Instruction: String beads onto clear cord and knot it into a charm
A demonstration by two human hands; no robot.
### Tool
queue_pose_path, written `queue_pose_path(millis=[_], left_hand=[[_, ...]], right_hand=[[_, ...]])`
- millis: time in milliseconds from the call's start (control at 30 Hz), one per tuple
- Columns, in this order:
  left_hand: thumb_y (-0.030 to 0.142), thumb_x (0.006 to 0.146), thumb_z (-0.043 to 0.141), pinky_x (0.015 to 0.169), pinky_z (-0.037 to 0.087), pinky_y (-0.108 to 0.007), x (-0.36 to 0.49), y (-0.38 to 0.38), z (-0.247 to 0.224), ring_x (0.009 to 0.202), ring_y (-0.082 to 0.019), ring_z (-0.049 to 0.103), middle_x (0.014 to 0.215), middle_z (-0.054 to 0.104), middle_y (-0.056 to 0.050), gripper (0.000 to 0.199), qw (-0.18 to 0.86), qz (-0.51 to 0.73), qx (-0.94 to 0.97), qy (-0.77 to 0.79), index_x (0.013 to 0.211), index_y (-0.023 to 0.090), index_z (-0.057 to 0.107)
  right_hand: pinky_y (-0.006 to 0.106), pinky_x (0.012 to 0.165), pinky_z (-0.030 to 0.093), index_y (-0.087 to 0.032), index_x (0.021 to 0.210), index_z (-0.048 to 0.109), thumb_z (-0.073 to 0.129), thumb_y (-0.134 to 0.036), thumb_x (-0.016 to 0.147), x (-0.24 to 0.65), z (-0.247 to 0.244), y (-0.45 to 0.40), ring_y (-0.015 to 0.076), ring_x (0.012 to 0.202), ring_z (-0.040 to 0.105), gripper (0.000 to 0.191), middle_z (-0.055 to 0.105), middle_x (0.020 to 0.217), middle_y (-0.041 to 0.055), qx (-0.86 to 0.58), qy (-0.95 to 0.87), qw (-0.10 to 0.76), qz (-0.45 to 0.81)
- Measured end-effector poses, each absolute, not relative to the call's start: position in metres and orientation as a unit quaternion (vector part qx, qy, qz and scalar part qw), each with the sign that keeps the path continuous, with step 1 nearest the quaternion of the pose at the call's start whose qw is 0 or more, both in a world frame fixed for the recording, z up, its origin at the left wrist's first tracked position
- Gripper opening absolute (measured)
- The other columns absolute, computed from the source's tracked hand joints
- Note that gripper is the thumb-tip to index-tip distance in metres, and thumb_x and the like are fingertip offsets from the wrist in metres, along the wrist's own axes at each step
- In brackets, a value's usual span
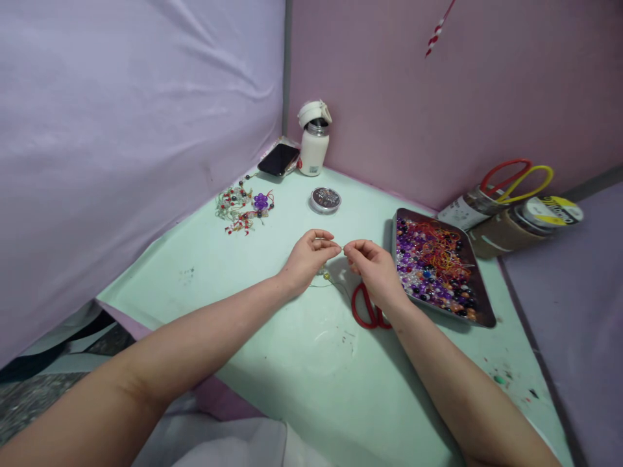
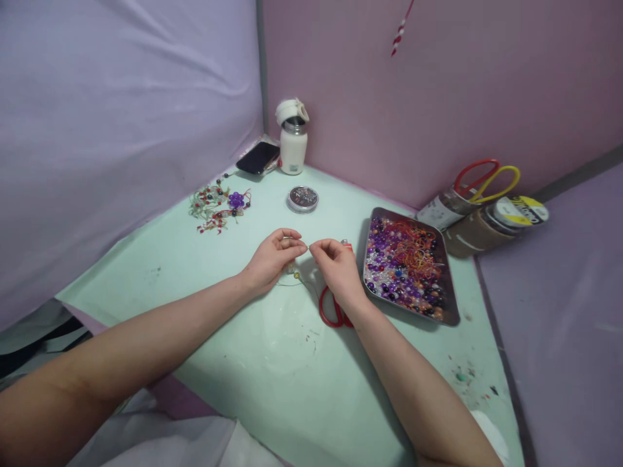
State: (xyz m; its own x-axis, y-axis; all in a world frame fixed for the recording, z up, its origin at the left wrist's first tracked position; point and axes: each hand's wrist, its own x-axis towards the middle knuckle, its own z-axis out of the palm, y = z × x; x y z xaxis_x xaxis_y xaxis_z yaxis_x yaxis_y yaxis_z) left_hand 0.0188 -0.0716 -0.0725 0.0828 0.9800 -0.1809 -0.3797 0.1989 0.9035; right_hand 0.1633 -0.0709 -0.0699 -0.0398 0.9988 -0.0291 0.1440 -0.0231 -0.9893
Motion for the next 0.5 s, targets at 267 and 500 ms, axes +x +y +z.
queue_pose_path(millis=[267,500], left_hand=[[0.016,0.066,0.073,0.057,0.034,-0.021,0.0178,-0.0717,-0.0721,0.062,-0.007,0.052,0.076,0.062,0.002,0.030,0.659,0.533,0.332,0.414,0.090,0.017,0.054],[0.017,0.067,0.072,0.055,0.034,-0.021,0.0181,-0.0712,-0.0751,0.060,-0.007,0.051,0.076,0.062,0.001,0.031,0.654,0.531,0.335,0.423,0.091,0.017,0.053]], right_hand=[[0.026,0.058,0.037,-0.020,0.077,0.064,0.064,-0.046,0.077,0.1643,-0.0705,-0.0717,0.0129,0.062,0.048,0.026,0.060,0.071,-0.0003,-0.537,-0.559,0.420,0.473],[0.028,0.063,0.039,-0.019,0.075,0.061,0.061,-0.039,0.078,0.1646,-0.0674,-0.0715,0.0138,0.064,0.050,0.020,0.060,0.071,0.0000,-0.539,-0.594,0.401,0.444]])
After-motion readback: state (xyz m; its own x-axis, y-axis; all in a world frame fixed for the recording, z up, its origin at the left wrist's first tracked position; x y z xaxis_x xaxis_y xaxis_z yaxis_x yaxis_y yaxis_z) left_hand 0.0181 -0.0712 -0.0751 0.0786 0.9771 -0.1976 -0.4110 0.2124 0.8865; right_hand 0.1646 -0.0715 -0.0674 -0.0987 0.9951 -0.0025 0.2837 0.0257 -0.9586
